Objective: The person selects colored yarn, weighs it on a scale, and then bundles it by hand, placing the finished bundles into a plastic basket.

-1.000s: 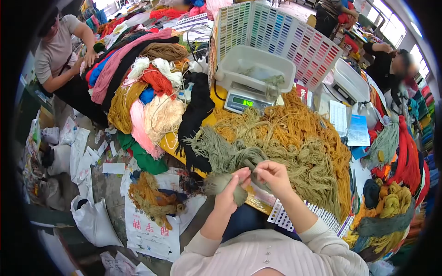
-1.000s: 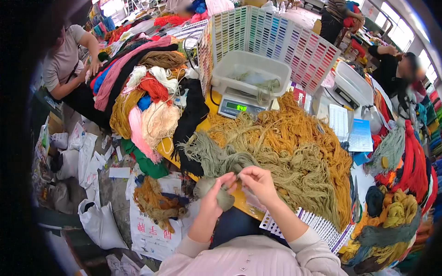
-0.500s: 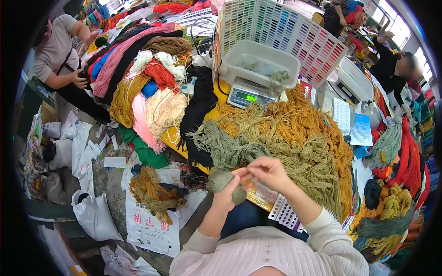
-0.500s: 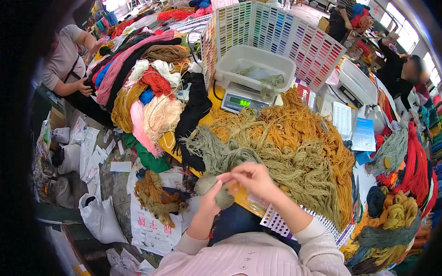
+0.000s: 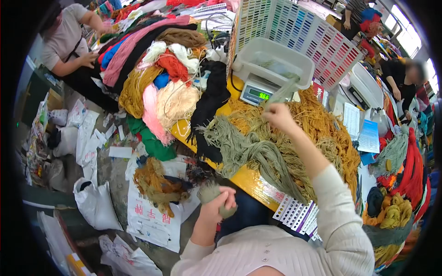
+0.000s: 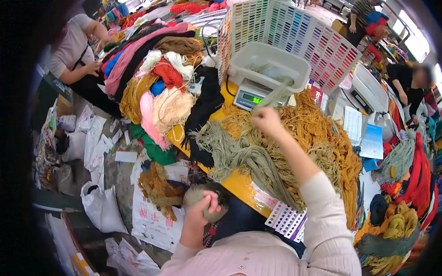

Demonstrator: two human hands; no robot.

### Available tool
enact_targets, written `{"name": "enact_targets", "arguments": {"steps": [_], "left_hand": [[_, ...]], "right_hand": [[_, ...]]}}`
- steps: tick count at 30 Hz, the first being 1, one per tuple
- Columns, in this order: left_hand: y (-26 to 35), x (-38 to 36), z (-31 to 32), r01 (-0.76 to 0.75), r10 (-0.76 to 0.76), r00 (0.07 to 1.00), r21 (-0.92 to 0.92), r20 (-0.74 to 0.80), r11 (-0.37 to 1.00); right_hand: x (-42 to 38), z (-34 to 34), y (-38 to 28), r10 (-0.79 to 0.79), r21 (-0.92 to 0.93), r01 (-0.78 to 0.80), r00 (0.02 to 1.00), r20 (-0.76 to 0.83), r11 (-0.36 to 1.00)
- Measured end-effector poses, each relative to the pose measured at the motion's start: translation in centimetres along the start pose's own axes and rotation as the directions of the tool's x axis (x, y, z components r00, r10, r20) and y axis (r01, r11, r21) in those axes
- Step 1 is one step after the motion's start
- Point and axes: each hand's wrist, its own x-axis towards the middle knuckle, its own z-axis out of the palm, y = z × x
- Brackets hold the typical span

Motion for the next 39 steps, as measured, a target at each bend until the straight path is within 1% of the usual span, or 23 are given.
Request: {"name": "enact_targets", "arguments": {"steps": [1, 2, 3, 4, 5, 6, 7, 9, 10, 11, 14, 15, 17, 21, 23, 26, 27, 29, 32, 33, 35, 39], "left_hand": [[0.3, 0.1, 0.9, -0.023, 0.038, 0.993, 0.134, -0.109, 0.991], [0.7, 0.7, 1.5, -0.005, 0.019, 0.992, 0.114, -0.124, 0.994], [0.1, 1.6, 1.6, -0.088, 0.102, 0.987, 0.109, -0.121, 0.990], [-0.1, 2.2, 2.0, -0.084, 0.092, 0.983, 0.056, -0.157, 0.995], [-0.4, 3.0, 1.9, -0.118, 0.127, 0.988, 0.095, -0.091, 0.988], [-0.3, 3.2, 2.8, -0.104, 0.109, 0.990, 0.055, -0.093, 0.993], [-0.3, 3.2, 3.7, -0.092, 0.093, 0.991, 0.015, -0.091, 0.996], [-1.1, 3.5, 4.8, -0.179, 0.196, 0.977, 0.167, -0.087, 0.970], [-1.2, 3.6, 5.3, -0.228, 0.252, 0.965, 0.240, -0.072, 0.944], [-1.0, 3.5, 5.6, -0.183, 0.189, 0.982, 0.166, -0.021, 0.969], [-1.3, 3.0, 6.6, -0.138, 0.139, 0.986, 0.012, -0.093, 0.990], [-1.3, 2.9, 6.7, -0.158, 0.160, 0.984, 0.030, -0.084, 0.987], [-1.5, 2.5, 6.9, -0.195, 0.199, 0.978, 0.068, -0.068, 0.978], [-1.9, 2.2, 7.1, -0.230, 0.236, 0.969, 0.084, -0.075, 0.970], [-1.9, 2.2, 7.2, -0.236, 0.241, 0.969, 0.094, -0.052, 0.967], [-2.2, 2.3, 6.8, -0.136, 0.140, 0.989, 0.097, -0.036, 0.986], [-2.2, 2.3, 6.9, -0.138, 0.142, 0.989, 0.100, -0.039, 0.985], [-2.3, 2.3, 7.1, -0.142, 0.147, 0.988, 0.106, -0.045, 0.984], [-2.5, 2.2, 7.5, -0.174, 0.178, 0.982, 0.060, -0.067, 0.983], [-2.5, 2.1, 7.7, -0.218, 0.222, 0.973, 0.080, -0.055, 0.973], [-2.6, 1.9, 7.9, -0.303, 0.308, 0.951, 0.119, -0.029, 0.946], [-3.3, 2.1, 7.7, -0.365, 0.374, 0.927, 0.155, -0.028, 0.918]], "right_hand": [[-2.4, 1.1, -0.7, -0.015, 0.238, -0.029, 0.983, 0.181, 0.971], [-5.0, 2.1, -1.3, -0.096, 0.470, -0.084, 0.933, 0.347, 0.879], [-7.2, 3.2, -1.3, -0.162, 0.633, -0.152, 0.898, 0.410, 0.759], [-9.6, 3.7, -2.2, -0.165, 0.706, -0.208, 0.891, 0.422, 0.677], [-11.5, 3.9, -2.8, -0.184, 0.748, -0.234, 0.884, 0.429, 0.621], [-12.9, 4.0, -3.0, -0.205, 0.788, -0.253, 0.880, 0.429, 0.561], [-13.9, 4.0, -2.7, -0.213, 0.785, -0.241, 0.880, 0.425, 0.571], [-15.4, 3.9, -2.4, -0.240, 0.777, -0.200, 0.880, 0.411, 0.597], [-15.9, 3.6, -2.5, -0.236, 0.788, -0.201, 0.886, 0.400, 0.581], [-16.4, 3.3, -2.6, -0.233, 0.799, -0.201, 0.891, 0.390, 0.567], [-17.2, 2.9, -2.2, -0.224, 0.831, -0.217, 0.901, 0.373, 0.512], [-17.4, 2.8, -2.0, -0.220, 0.842, -0.227, 0.902, 0.371, 0.489], [-17.8, 2.9, -1.6, -0.214, 0.841, -0.221, 0.907, 0.364, 0.493], [-18.2, 2.8, -1.5, -0.222, 0.850, -0.213, 0.909, 0.354, 0.482], [-18.3, 2.5, -1.9, -0.245, 0.841, -0.189, 0.904, 0.351, 0.508], [-18.5, 2.4, -1.9, -0.260, 0.814, -0.152, 0.901, 0.347, 0.561], [-18.6, 2.4, -1.8, -0.262, 0.802, -0.140, 0.901, 0.346, 0.580], [-18.8, 2.4, -1.8, -0.251, 0.809, -0.135, 0.910, 0.329, 0.573], [-19.0, 2.5, -1.4, -0.199, 0.829, -0.139, 0.937, 0.286, 0.541], [-19.1, 2.6, -1.2, -0.174, 0.838, -0.142, 0.947, 0.270, 0.526], [-19.0, 2.8, -1.0, -0.141, 0.825, -0.139, 0.956, 0.256, 0.548], [-19.3, 2.7, -1.2, -0.084, 0.816, -0.170, 0.963, 0.257, 0.552]]}}
